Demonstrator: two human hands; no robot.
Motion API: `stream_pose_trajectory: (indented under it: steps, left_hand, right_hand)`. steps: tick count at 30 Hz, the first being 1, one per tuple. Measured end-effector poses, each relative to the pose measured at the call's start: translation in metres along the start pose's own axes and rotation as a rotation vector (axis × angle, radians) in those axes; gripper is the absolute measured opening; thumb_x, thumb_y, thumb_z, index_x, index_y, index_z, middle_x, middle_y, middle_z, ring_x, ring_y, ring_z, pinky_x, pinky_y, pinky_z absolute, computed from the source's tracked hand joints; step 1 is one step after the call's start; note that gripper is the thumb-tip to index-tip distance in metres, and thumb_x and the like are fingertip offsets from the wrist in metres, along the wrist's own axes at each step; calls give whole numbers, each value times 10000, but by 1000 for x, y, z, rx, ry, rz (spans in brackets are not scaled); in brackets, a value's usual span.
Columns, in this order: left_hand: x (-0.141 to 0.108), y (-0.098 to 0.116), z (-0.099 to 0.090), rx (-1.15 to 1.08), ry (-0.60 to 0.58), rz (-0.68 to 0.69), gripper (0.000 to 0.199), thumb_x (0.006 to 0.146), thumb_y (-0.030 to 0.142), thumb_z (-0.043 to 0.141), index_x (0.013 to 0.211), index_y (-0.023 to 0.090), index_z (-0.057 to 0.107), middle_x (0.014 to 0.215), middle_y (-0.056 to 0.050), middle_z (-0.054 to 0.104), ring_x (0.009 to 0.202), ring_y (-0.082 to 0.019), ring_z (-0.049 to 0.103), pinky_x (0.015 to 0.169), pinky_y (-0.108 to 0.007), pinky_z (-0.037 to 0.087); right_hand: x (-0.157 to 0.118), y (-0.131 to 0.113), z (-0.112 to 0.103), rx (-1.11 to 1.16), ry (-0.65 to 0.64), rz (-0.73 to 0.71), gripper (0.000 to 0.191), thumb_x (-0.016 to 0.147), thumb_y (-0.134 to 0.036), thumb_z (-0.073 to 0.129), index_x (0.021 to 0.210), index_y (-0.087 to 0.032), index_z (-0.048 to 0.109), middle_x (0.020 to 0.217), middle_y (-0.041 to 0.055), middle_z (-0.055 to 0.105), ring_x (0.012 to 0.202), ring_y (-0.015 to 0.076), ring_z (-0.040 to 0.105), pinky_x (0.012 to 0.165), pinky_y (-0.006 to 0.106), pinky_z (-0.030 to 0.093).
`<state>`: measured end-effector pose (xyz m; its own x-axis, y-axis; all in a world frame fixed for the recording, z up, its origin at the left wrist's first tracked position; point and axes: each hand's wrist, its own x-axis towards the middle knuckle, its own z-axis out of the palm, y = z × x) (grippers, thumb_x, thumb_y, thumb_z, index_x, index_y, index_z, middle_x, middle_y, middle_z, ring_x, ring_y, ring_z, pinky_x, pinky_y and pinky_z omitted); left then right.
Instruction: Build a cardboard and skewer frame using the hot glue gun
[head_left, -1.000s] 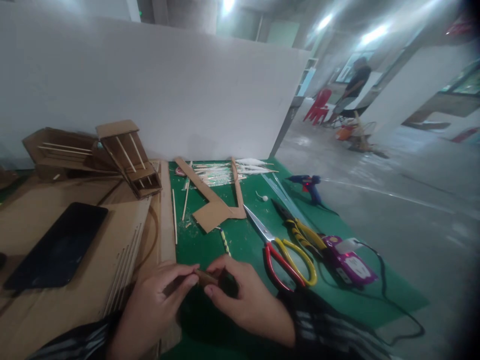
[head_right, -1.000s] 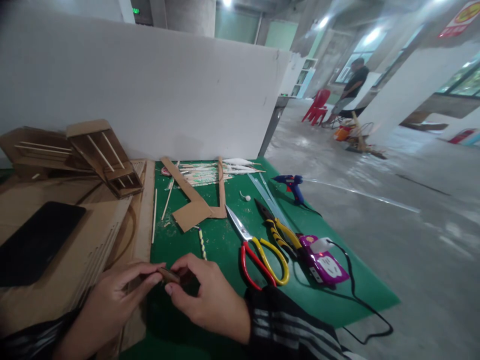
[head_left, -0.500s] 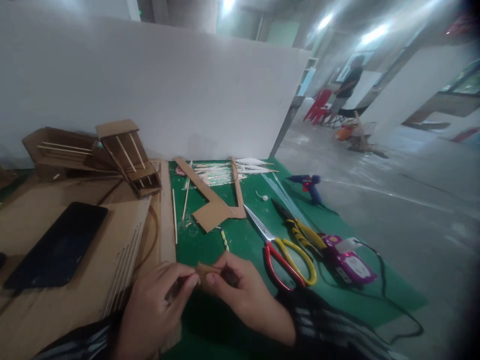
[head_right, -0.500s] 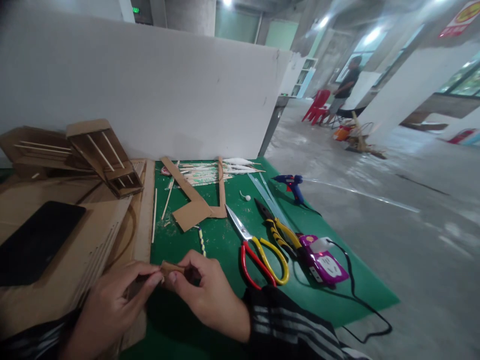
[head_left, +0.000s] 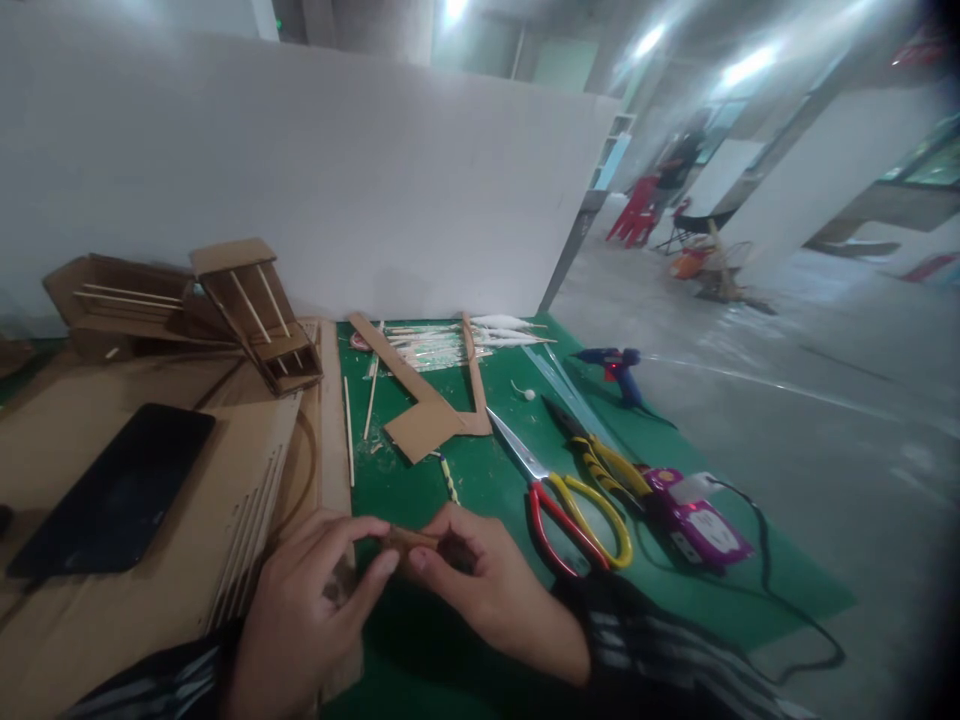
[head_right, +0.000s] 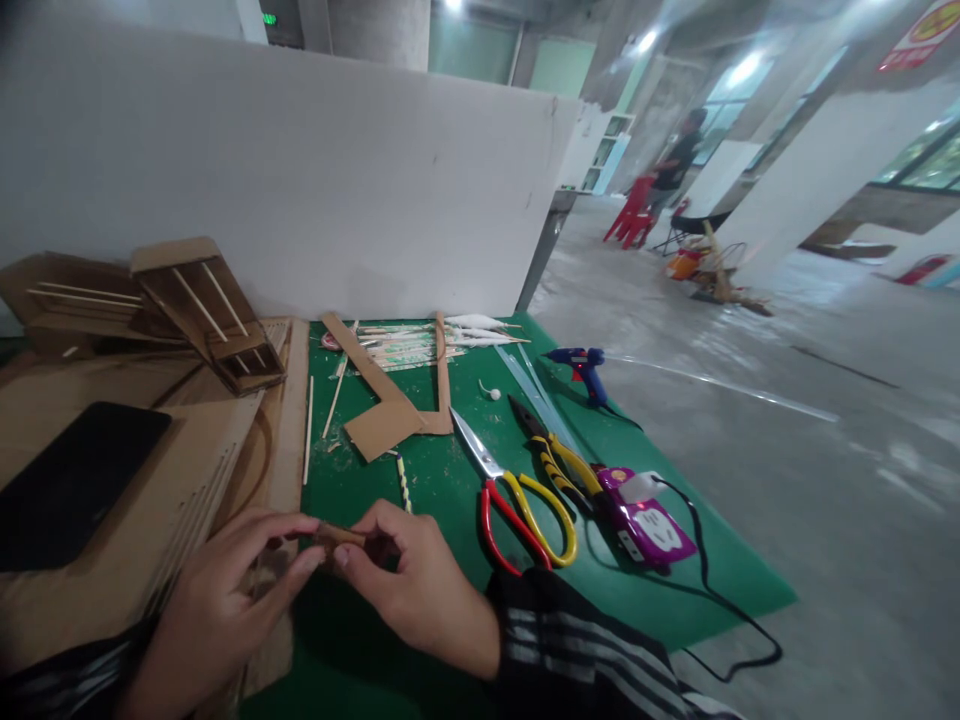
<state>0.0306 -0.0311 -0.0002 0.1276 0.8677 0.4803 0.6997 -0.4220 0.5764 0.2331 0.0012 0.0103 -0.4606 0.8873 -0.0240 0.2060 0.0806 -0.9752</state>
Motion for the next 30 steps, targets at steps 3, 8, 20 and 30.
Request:
stream_pose_trajectory:
  steps: [3,8,20,30]
  left_hand:
    - [0,-2,1,-5,-13,-38,78,944,310,597,961,242,632,877,-7,703,820,-172,674,717,-280,529]
    - [-2,-6,2,62,-39,53,78,960,253,572,956,230,646,861,-6,713,809,-174,668,739,-291,494]
    - [-1,2,1,44,-78,76,196,985,195,472,820,215,576,778,-6,636,740,-170,581,700,-304,413]
    - [-1,-1,2,31,-15,63,70,963,232,545,1012,229,594,927,-12,700,883,-179,638,802,-296,465]
  right_hand:
    - [-2,-4,-1,-200,7,-89,213,932,-353,603,807,-182,615,698,-14,605,622,111,509,556,216,364]
    - [-3,4,-1,-405,-26,-302,162,959,-302,560,864,-192,632,794,40,643,707,147,568,639,243,420]
    - [-1,-3,3,-59,19,-13,256,912,-395,615,776,-182,578,672,-15,576,609,111,481,554,221,366]
    - [2,5,1,159,45,50,345,891,-487,655,794,-181,529,697,-19,524,626,110,461,569,229,368]
